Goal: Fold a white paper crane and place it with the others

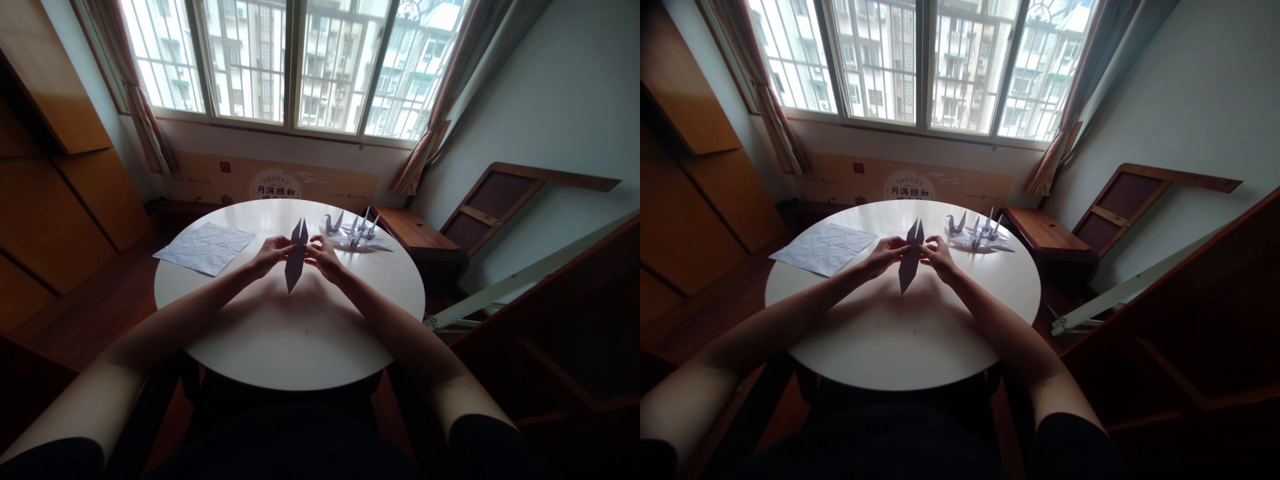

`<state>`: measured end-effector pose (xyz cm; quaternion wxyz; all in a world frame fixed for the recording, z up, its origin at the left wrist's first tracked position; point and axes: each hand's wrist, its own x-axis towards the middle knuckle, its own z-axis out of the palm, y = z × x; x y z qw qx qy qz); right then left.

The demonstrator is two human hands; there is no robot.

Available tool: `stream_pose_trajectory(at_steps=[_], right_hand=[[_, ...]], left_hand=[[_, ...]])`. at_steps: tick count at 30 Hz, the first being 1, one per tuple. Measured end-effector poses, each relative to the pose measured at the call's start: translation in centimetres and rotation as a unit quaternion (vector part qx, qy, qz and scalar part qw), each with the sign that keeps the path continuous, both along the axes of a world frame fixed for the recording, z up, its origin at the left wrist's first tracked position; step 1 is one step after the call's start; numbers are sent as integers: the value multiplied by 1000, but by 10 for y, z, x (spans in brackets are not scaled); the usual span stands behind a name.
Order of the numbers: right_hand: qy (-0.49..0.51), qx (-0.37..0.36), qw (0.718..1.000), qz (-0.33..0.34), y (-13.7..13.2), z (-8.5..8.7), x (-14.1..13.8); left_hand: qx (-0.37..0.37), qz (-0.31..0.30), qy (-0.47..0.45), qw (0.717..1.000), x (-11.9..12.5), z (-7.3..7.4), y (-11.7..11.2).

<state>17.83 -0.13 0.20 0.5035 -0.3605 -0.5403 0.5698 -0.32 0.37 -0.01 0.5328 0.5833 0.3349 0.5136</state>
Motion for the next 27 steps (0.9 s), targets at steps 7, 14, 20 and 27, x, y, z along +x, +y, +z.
stream_pose_trajectory(at_steps=[7, 14, 20, 27], right_hand=[[-19, 34, 999, 15, 3, 0, 2], [-32, 75, 996, 16, 6, -4, 6], [-56, 93, 994, 28, 6, -5, 5], [-85, 109, 990, -1, 9, -6, 6]], left_hand=[[45, -21, 5, 999, -1, 2, -4], [69, -27, 61, 995, -3, 3, -4], [70, -43, 64, 995, -4, 3, -6], [58, -29, 48, 997, -3, -1, -1]])
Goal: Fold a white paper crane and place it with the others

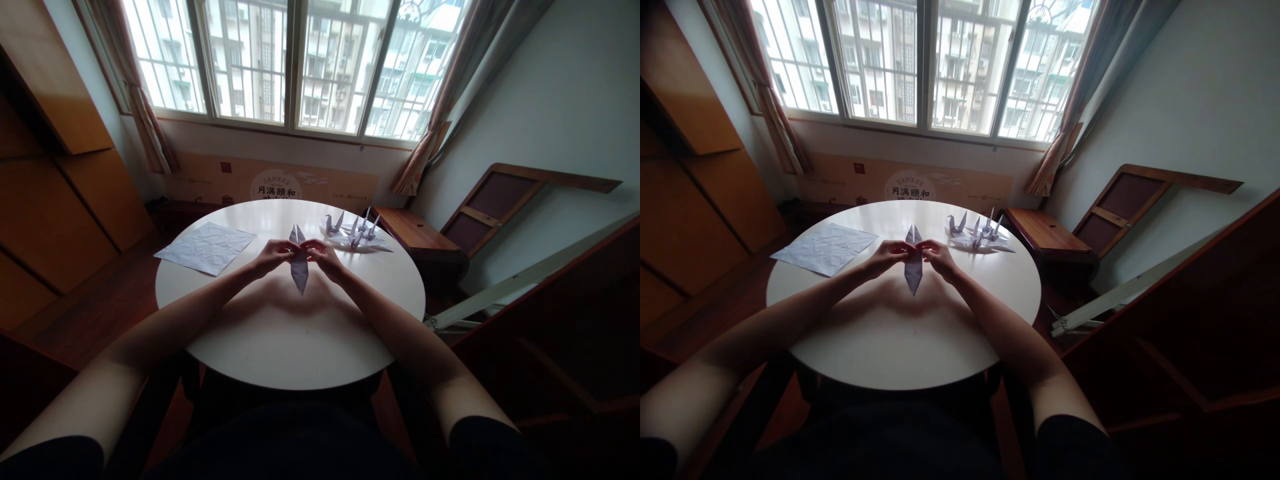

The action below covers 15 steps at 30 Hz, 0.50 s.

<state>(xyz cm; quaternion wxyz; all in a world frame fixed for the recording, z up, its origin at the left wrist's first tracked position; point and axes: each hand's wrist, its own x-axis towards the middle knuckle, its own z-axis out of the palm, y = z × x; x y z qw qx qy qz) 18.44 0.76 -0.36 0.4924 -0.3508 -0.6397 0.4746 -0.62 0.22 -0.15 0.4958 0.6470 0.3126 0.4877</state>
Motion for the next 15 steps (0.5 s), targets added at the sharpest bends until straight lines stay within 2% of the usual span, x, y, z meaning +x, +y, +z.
stream_pose_trajectory(at_steps=[4, 11, 15], right_hand=[[1, -14, 1000, 12, -1, 1, 0], [68, -48, 996, 7, 5, 1, 4], [102, -71, 992, 18, 3, 4, 6]], left_hand=[[-24, -25, 6, 999, 0, -3, 2], [-49, -94, 11, 994, -5, -5, 5], [-51, -97, 8, 994, -7, -6, 6]])
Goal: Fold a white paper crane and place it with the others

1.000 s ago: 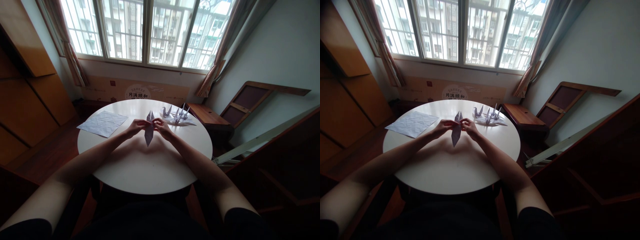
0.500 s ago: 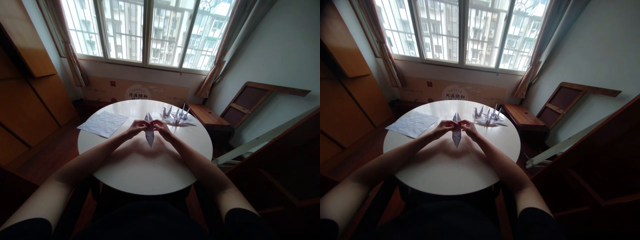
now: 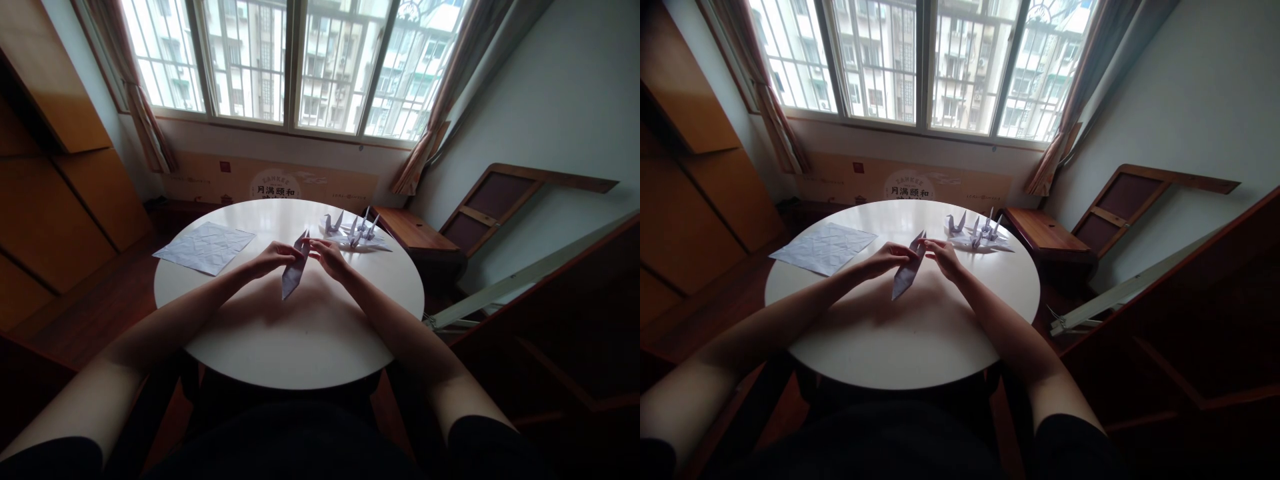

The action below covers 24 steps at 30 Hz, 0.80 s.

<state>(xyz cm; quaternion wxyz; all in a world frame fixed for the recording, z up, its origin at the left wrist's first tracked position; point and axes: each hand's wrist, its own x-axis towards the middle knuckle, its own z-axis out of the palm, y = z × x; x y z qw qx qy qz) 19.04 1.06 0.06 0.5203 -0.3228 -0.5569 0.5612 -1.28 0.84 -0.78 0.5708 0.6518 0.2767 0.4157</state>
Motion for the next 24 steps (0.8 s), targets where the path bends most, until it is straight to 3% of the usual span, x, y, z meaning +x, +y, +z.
stream_pose_trajectory(at_steps=[4, 6, 18, 21, 24], right_hand=[[-30, -13, 996, 88, -8, 4, -1], [-39, -11, 994, 100, -9, 6, -1], [43, -8, 999, -20, 0, 11, 5], [26, -13, 998, -52, 4, 13, 14], [-21, -35, 998, -48, 6, 10, 19]], left_hand=[[-2, -21, -7, 1000, 1, 1, -2], [-4, -29, 8, 1000, 1, 3, -4], [-32, -15, 54, 998, -1, 14, -10], [-45, -7, 39, 998, 0, 14, -9], [-59, 40, -16, 997, 0, 14, -7]])
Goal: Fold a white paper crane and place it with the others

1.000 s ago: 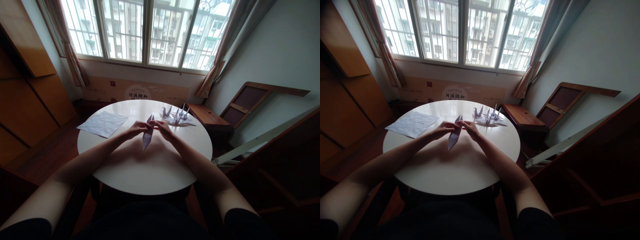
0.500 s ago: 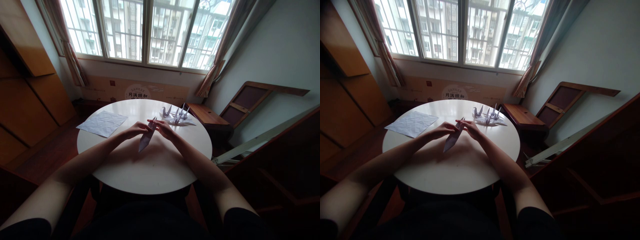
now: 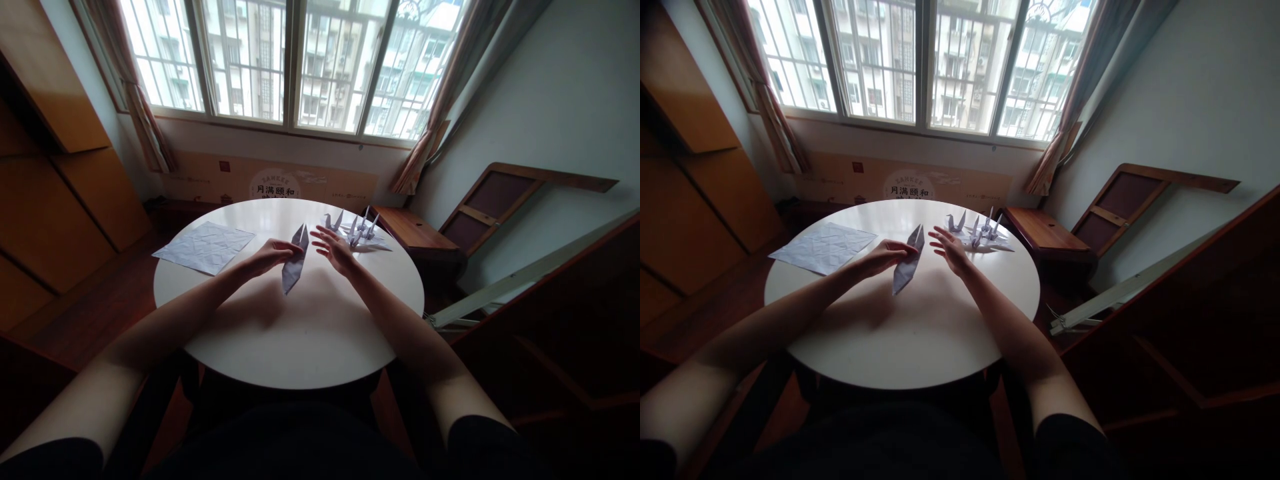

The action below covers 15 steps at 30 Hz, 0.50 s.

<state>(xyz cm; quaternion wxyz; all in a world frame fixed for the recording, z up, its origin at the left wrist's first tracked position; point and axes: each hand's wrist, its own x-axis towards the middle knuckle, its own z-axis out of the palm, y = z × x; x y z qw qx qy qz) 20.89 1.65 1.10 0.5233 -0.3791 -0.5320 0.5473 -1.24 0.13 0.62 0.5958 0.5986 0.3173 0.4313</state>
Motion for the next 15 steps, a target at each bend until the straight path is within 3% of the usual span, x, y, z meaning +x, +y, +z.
stream_pose_trajectory(at_steps=[5, 10, 15], right_hand=[[-67, 15, 996, 54, -4, -7, -9], [-105, 102, 987, 59, -11, -6, -16], [-110, 119, 985, 66, -13, -5, -14]], left_hand=[[-20, 45, -64, 997, -1, 1, 4], [-24, 10, -71, 997, -1, 2, 2], [-18, 1, -67, 998, 0, 3, 0]])
